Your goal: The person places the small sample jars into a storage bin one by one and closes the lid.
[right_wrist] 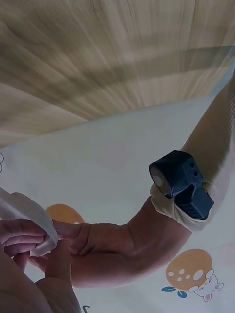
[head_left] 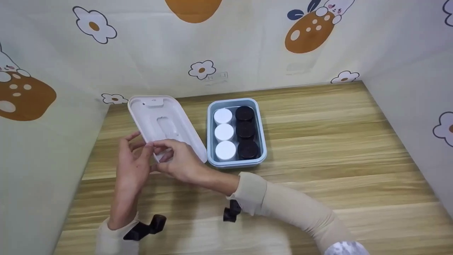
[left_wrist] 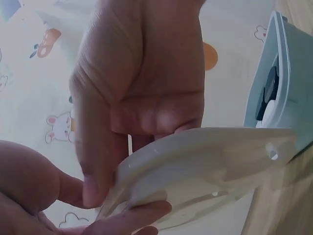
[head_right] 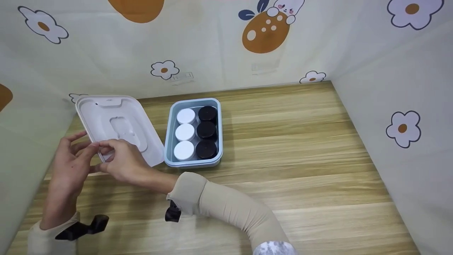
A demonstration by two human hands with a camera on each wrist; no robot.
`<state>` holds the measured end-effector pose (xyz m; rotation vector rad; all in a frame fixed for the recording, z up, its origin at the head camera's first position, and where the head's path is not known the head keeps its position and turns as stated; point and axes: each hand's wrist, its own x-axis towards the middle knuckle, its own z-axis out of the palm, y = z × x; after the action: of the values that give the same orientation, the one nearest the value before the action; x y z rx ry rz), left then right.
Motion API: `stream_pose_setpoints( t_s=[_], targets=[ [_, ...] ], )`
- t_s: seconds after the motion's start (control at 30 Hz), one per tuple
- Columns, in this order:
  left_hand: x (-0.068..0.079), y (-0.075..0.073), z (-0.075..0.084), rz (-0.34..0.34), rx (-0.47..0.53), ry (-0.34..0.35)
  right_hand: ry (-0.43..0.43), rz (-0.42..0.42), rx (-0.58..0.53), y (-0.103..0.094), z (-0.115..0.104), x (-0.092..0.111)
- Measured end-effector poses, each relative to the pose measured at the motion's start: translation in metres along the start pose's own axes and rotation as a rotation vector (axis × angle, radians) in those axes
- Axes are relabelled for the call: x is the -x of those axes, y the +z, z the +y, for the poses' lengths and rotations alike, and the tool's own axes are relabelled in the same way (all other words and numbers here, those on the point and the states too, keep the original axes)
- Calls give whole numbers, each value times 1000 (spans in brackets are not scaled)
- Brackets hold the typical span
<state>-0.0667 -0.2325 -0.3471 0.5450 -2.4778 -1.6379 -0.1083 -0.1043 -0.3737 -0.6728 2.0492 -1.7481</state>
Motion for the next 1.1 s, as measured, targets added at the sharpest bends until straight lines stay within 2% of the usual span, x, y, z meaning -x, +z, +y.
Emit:
stream_pose_setpoints(
  t_s=[0.13,0.27,0.37,0.47,0.6,0.67,0.73,0.9,1.0,1.1],
  targets=[
    [4,5,8,-55,120,22,-29,37,-49,-11,-2,1],
    [3,11,10,-84,182,59,-18,62,-108,-26,-2,2],
    [1,16,9,-86,192,82,-22,82,-128,-37,0,4],
    [-4,21,4,-62,155,85,-46,105,-138,-47,1,7],
    [-13,24,-5,-41,41,37,-85,120,-180,-58,1,11],
    [-20,25,-11,-60,1,1,-102,126,-209,-63,2,14],
    [-27,26,-17,-106,1,-25,-114,130,-241,-68,3,17],
    [-41,33,-29,-232,125,-75,-103,98,-302,-83,10,26],
    [-48,39,-33,-285,222,-105,-76,77,-340,-95,14,30],
    [-55,45,-34,-313,268,-125,-63,91,-395,-108,19,34]
  ],
)
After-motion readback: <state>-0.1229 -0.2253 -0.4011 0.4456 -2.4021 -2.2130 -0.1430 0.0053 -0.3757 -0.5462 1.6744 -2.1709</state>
